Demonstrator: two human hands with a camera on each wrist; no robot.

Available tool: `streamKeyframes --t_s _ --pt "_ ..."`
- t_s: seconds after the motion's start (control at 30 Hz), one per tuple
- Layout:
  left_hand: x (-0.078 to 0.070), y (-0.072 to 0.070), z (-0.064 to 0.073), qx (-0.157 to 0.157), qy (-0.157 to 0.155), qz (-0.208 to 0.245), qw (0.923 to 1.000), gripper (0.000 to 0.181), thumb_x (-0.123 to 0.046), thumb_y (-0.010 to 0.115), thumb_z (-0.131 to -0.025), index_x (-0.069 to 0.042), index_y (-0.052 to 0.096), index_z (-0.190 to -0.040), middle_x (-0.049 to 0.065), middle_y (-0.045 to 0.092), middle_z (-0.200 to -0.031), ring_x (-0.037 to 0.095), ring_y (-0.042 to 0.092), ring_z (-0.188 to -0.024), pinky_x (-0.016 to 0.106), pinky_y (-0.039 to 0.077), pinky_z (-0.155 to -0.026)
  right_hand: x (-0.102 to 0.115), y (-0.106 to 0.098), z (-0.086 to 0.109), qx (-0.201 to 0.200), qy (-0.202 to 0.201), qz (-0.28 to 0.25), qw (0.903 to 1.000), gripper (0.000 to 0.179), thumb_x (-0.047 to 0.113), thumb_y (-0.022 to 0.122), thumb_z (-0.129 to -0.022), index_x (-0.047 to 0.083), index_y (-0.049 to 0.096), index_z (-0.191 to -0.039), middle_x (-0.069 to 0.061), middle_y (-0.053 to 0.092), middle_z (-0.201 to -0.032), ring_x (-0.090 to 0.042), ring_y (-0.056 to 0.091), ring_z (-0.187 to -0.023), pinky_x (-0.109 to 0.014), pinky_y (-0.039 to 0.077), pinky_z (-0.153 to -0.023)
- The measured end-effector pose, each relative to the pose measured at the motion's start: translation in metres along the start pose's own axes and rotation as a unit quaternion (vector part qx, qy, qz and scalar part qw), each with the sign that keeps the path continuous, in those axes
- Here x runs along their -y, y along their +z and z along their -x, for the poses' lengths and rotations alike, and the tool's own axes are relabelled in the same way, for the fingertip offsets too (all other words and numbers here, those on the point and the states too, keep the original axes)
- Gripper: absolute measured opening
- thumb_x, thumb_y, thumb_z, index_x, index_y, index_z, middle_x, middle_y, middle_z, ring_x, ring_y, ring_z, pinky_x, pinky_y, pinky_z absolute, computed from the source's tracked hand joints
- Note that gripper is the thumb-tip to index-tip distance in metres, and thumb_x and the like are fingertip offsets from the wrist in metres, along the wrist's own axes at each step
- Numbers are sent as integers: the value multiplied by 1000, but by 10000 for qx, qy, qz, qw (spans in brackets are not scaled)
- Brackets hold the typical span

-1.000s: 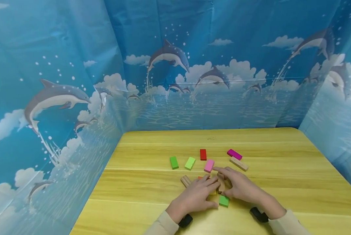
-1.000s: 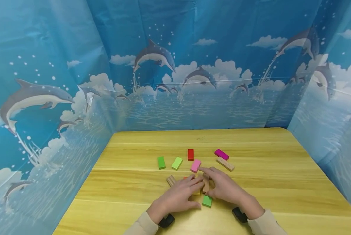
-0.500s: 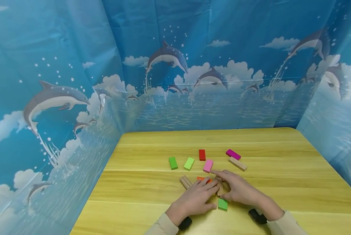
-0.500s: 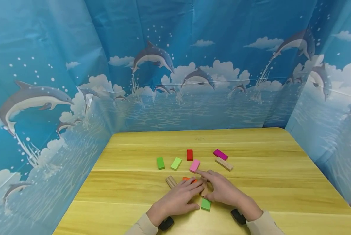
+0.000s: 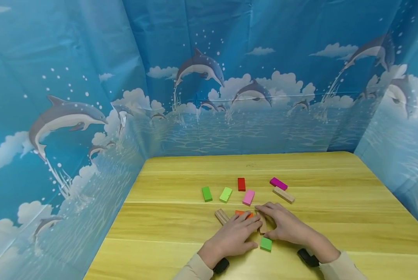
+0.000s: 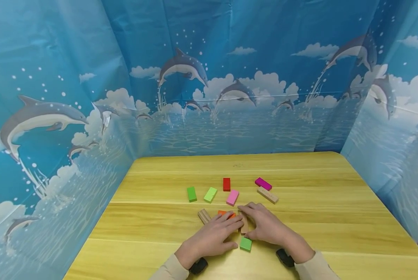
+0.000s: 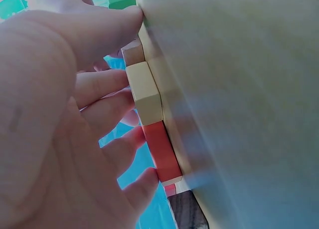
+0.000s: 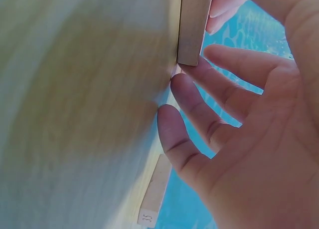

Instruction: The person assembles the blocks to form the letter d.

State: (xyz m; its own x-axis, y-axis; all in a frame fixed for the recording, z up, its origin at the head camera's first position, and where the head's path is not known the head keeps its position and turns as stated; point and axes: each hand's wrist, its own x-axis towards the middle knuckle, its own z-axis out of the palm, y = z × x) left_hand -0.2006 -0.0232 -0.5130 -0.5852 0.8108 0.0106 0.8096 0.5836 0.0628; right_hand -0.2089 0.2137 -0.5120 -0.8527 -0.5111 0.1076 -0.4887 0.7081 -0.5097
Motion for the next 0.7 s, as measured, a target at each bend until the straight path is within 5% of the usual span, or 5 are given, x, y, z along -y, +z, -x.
streamKeyframes --t_s 0.47,0.7 --pt "3 0 2 -87 244 -93 9996 56 -49 48 -105 -35 34 -158 -5 25 -164 24 23 -150 48 32 -115 0 -3 1 81 -66 -99 9999 80 38 87 -79 8 54 -146 -7 54 -139 -34 50 -125 -57 47 -96" --pt "1 -1 2 -81 197 -86 9997 57 -49 49 -104 -36 35 -158 -6 25 -164 23 24 -150 47 32 -115 -4 -13 5 371 119 -733 9965 84 42 84 -81 11 49 -150 -7 51 -143 -36 46 -132 -60 43 -101"
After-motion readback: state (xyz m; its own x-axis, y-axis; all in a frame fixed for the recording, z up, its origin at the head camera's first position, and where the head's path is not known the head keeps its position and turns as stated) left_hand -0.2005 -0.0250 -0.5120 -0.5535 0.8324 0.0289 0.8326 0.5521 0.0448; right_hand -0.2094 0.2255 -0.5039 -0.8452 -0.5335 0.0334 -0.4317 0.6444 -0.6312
